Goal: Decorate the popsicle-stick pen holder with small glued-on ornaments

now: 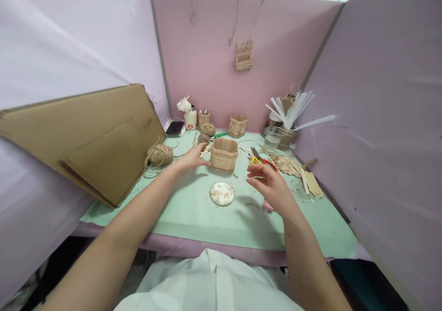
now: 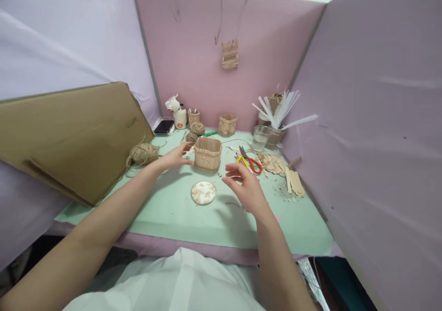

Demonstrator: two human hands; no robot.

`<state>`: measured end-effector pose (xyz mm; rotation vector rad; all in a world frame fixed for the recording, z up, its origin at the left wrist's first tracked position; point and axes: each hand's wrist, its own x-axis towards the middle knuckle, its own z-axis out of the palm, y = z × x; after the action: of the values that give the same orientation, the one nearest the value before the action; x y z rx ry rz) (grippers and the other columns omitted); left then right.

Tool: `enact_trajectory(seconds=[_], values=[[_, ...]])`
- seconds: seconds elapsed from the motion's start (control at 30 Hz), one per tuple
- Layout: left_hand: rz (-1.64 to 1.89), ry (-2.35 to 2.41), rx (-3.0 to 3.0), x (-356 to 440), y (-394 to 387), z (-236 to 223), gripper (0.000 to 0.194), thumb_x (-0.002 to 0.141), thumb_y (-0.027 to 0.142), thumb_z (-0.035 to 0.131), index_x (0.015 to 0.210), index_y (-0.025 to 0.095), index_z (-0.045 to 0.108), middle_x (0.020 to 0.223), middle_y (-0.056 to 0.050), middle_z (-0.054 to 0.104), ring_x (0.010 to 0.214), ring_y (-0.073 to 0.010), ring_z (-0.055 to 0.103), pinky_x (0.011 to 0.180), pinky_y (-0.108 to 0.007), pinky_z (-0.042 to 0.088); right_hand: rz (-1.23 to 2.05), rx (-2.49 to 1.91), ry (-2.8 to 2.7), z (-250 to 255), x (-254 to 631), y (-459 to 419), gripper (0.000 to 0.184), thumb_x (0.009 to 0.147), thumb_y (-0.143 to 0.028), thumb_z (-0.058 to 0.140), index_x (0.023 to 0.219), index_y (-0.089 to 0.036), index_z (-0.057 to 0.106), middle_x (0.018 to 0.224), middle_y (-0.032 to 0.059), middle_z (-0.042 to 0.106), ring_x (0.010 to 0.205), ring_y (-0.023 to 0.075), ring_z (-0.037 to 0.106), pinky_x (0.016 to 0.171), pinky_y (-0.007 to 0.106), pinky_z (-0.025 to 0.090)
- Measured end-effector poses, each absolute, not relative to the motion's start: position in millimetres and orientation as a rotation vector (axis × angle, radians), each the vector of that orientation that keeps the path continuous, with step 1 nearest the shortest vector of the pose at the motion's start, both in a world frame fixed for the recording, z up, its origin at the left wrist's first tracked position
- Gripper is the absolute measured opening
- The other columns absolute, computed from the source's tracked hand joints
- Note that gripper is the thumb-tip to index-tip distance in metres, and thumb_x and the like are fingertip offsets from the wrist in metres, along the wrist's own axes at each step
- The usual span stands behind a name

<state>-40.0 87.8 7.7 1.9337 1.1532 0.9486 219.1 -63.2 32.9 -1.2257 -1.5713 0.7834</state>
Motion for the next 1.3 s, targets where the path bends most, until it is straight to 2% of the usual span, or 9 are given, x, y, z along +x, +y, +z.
enact_trajectory(seconds=[0.07, 0.13, 0.27, 0.43, 0.5, 0.63, 0.8, 1.13, 1.3], values=[[1.029, 1.306, 1.998, -47.0, 76.7, 18.9, 0.037, 0.061, 0.031, 0.072, 0.094, 0.017, 0.063, 0.095, -0.008, 0.066, 0.090, -0.0228, 0.060, 0.086, -0.039, 0.046, 0.670, -1.287, -1.636, 31.2, 212.9, -62.9, 0.018, 0.079, -0.037, 0.061, 0.087, -0.021, 0.063, 0.088, 0.0054, 0.067, 0.079, 0.0186, 0.062, 0.078, 0.037, 0.050], [1.108, 1.338, 2.037, -49.3, 64.2, 25.6, 0.016, 0.072, 0.032, 0.061, 0.079, 0.017, 0.062, 0.079, -0.004, 0.065, 0.077, -0.0175, 0.058, 0.078, -0.033, 0.046, 0.589, -1.313, -1.735, 29.4, 204.2, -63.1, 0.013, 0.081, -0.032, 0.058, 0.080, -0.021, 0.063, 0.080, 0.0036, 0.066, 0.074, 0.0172, 0.059, 0.074, 0.034, 0.048], [0.987, 1.187, 2.017, -42.6, 42.6, 24.2, 0.019, 0.078, 0.032, 0.051, 0.077, 0.016, 0.062, 0.064, 0.001, 0.059, 0.061, -0.0119, 0.052, 0.063, -0.025, 0.042, 0.554, -1.280, -1.946, 21.6, 187.4, -61.4, 0.008, 0.083, -0.022, 0.055, 0.079, -0.021, 0.062, 0.079, 0.0015, 0.064, 0.075, 0.0153, 0.057, 0.071, 0.028, 0.043], [0.748, 1.137, 2.123, -31.6, 29.8, 16.3, 0.031, 0.081, 0.039, 0.050, 0.065, 0.015, 0.061, 0.052, 0.003, 0.050, 0.055, -0.0108, 0.046, 0.058, -0.024, 0.036, 0.446, -1.343, -2.102, 9.3, 178.8, -52.5, 0.012, 0.084, -0.015, 0.053, 0.082, -0.020, 0.064, 0.083, 0.0031, 0.062, 0.081, 0.0161, 0.055, 0.075, 0.028, 0.040], [0.687, 1.071, 2.148, -29.9, 28.2, 14.4, 0.028, 0.079, 0.040, 0.052, 0.069, 0.015, 0.063, 0.056, 0.003, 0.052, 0.057, -0.0112, 0.046, 0.057, -0.024, 0.036, 0.411, -1.387, -2.143, 6.2, 177.0, -49.0, 0.014, 0.085, -0.014, 0.052, 0.084, -0.019, 0.065, 0.085, 0.0039, 0.062, 0.082, 0.0163, 0.055, 0.076, 0.028, 0.039], [0.692, 0.922, 2.222, -30.1, 27.6, 12.1, 0.027, 0.075, 0.027, 0.053, 0.097, 0.017, 0.064, 0.075, 0.000, 0.060, 0.069, -0.0135, 0.053, 0.064, -0.025, 0.041, 0.337, -1.449, -2.212, 3.8, 171.9, -44.4, 0.016, 0.086, -0.015, 0.052, 0.085, -0.018, 0.068, 0.087, 0.0050, 0.062, 0.083, 0.0168, 0.055, 0.077, 0.027, 0.038], [0.618, 0.841, 2.283, -30.1, 27.4, 11.6, 0.020, 0.074, 0.025, 0.053, 0.086, 0.018, 0.068, 0.086, -0.003, 0.066, 0.078, -0.0156, 0.057, 0.070, -0.027, 0.043, 0.339, -1.460, -2.291, 6.9, 163.1, -41.2, 0.018, 0.086, -0.015, 0.052, 0.086, -0.018, 0.070, 0.088, 0.0056, 0.063, 0.082, 0.0162, 0.056, 0.074, 0.026, 0.037], [0.617, 0.963, 2.248, -31.7, 28.7, 11.3, 0.021, 0.078, 0.029, 0.052, 0.087, 0.018, 0.067, 0.086, -0.003, 0.070, 0.079, -0.0167, 0.061, 0.070, -0.027, 0.044, 0.182, -1.576, -2.464, 6.4, 141.9, -36.8, 0.019, 0.082, -0.015, 0.054, 0.075, -0.020, 0.071, 0.081, 0.0076, 0.065, 0.076, 0.0192, 0.056, 0.065, 0.027, 0.033], [0.585, 0.945, 2.243, -31.0, 25.4, 11.8, 0.023, 0.076, 0.028, 0.053, 0.089, 0.017, 0.069, 0.084, -0.003, 0.070, 0.078, -0.0168, 0.060, 0.072, -0.027, 0.044, 0.145, -1.623, -2.420, 2.2, 145.7, -37.0, 0.020, 0.082, -0.012, 0.051, 0.080, -0.019, 0.069, 0.083, 0.0095, 0.065, 0.080, 0.0211, 0.056, 0.065, 0.028, 0.033]])
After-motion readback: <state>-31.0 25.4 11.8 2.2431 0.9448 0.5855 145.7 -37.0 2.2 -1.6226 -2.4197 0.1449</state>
